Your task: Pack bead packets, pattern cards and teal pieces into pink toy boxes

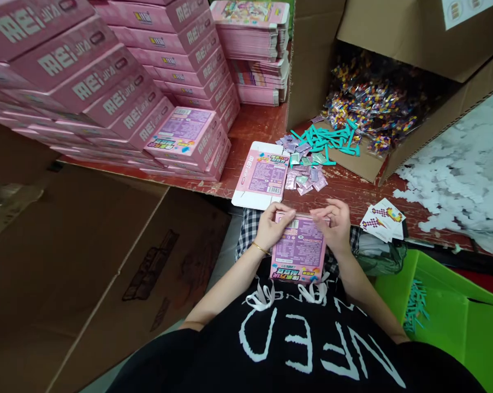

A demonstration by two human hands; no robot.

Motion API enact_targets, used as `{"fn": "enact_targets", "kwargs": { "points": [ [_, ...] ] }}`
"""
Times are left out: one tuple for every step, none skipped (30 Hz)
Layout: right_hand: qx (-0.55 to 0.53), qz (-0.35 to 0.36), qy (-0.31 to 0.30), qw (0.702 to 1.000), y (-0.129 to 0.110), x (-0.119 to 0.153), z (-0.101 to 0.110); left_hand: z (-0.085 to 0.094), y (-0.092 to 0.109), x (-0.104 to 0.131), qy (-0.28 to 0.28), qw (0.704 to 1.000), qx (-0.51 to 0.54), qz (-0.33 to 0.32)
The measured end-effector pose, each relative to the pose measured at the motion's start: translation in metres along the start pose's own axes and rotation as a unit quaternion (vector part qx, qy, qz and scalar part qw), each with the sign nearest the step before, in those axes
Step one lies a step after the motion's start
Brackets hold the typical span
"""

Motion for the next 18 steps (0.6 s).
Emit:
{"fn": "enact_targets", "kwargs": {
  "points": [
    [0.003,-0.034,-0.021,0.999,0.001,-0.005,0.001,0.0,0.002,-0.001,0.007,1.0,-0.01,0.016],
    [-0.001,-0.066,-0.042,0.997,0.003,-0.009,0.003,0.0,0.003,-0.002,0.018,0.999,-0.01,0.031],
    [-0.013,-0.095,-0.062,0.993,0.006,-0.013,0.006,0.0,0.004,-0.002,0.027,0.999,-0.005,0.04],
    [-0.032,-0.119,-0.081,0.989,0.009,-0.015,0.009,-0.001,0.005,-0.002,0.028,0.999,-0.003,0.04],
    [-0.053,-0.141,-0.1,0.983,0.012,-0.017,0.012,-0.003,0.006,-0.002,0.023,0.999,-0.005,0.033],
    [-0.07,-0.16,-0.117,0.978,0.016,-0.018,0.015,-0.005,0.007,-0.001,0.014,1.0,-0.013,0.018],
    [-0.076,-0.172,-0.132,0.973,0.018,-0.017,0.018,-0.007,0.008,0.0,0.007,1.0,-0.025,-0.002],
    [-0.069,-0.175,-0.146,0.971,0.02,-0.016,0.02,-0.008,0.007,0.002,0.004,0.999,-0.038,-0.022],
    [-0.054,-0.168,-0.161,0.971,0.019,-0.014,0.02,-0.009,0.005,0.003,0.005,0.998,-0.05,-0.039],
    [-0.036,-0.154,-0.177,0.971,0.017,-0.011,0.02,-0.01,0.002,0.004,0.01,0.997,-0.06,-0.047],
    [-0.022,-0.138,-0.192,0.971,0.014,-0.009,0.019,-0.011,-0.001,0.004,0.016,0.996,-0.067,-0.05],
    [-0.013,-0.123,-0.207,0.971,0.011,-0.006,0.018,-0.011,-0.003,0.004,0.024,0.996,-0.067,-0.052],
    [-0.011,-0.11,-0.217,0.97,0.008,-0.004,0.016,-0.01,-0.002,0.003,0.035,0.996,-0.06,-0.057],
    [-0.01,-0.099,-0.22,0.97,0.007,-0.002,0.015,-0.007,0.003,0.003,0.051,0.995,-0.047,-0.07],
    [-0.008,-0.092,-0.212,0.973,0.007,-0.002,0.016,-0.001,0.012,0.003,0.077,0.992,-0.031,-0.093],
    [-0.005,-0.094,-0.198,0.976,0.01,-0.004,0.017,0.009,0.025,0.007,0.11,0.986,-0.014,-0.125],
    [-0.004,-0.102,-0.174,0.979,0.015,-0.008,0.019,0.021,0.04,0.013,0.146,0.976,-0.004,-0.163],
    [-0.009,-0.115,-0.14,0.983,0.022,-0.015,0.021,0.035,0.057,0.022,0.179,0.963,-0.001,-0.2]
  ]
}}
Point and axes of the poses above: each hand's wrist, its own x-axis away from the middle knuckle, its own z-axis out of the back of the hand, y = z × x, the point moved 6 cm from there along -x, towards the middle knuckle, and after that the axes turned 7 degrees about -y, right-handed, at the moved point
